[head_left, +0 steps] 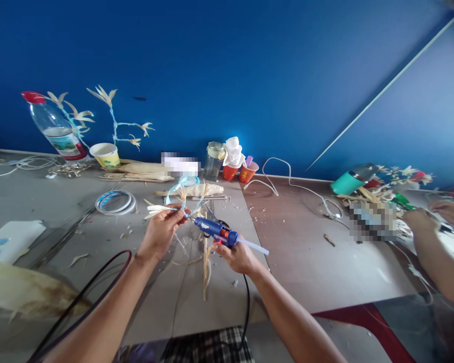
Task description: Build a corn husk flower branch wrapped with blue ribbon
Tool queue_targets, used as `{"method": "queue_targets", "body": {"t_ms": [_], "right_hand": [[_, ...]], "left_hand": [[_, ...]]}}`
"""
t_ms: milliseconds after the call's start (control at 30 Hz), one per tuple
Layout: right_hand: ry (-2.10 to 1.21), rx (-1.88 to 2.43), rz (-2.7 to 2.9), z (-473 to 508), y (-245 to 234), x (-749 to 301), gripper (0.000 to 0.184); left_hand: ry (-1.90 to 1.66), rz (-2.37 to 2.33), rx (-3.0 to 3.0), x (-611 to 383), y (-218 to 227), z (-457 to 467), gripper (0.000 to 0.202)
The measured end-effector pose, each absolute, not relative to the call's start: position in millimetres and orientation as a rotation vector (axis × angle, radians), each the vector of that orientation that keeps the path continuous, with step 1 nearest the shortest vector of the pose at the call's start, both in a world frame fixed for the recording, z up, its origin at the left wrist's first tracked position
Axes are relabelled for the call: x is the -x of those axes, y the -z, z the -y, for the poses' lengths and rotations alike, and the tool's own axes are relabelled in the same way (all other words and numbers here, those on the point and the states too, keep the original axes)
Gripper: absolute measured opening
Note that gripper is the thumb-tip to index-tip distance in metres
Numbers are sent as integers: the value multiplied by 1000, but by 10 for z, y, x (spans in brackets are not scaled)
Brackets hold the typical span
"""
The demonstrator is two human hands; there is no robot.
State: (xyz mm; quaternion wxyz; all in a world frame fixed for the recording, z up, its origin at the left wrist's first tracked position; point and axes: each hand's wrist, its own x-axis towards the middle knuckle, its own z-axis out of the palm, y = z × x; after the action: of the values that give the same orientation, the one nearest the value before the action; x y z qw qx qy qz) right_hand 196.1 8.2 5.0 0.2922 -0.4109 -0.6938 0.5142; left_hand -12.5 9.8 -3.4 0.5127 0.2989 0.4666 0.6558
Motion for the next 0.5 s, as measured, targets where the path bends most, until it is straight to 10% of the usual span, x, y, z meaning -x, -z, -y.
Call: {"method": "queue_targets", "body": {"t_ms": [500], "right_hand": [[-1314, 1106, 1846, -75, -28, -1946, 30]], "left_hand": [[-1581, -1150, -715, 103, 4, -90, 35]]}}
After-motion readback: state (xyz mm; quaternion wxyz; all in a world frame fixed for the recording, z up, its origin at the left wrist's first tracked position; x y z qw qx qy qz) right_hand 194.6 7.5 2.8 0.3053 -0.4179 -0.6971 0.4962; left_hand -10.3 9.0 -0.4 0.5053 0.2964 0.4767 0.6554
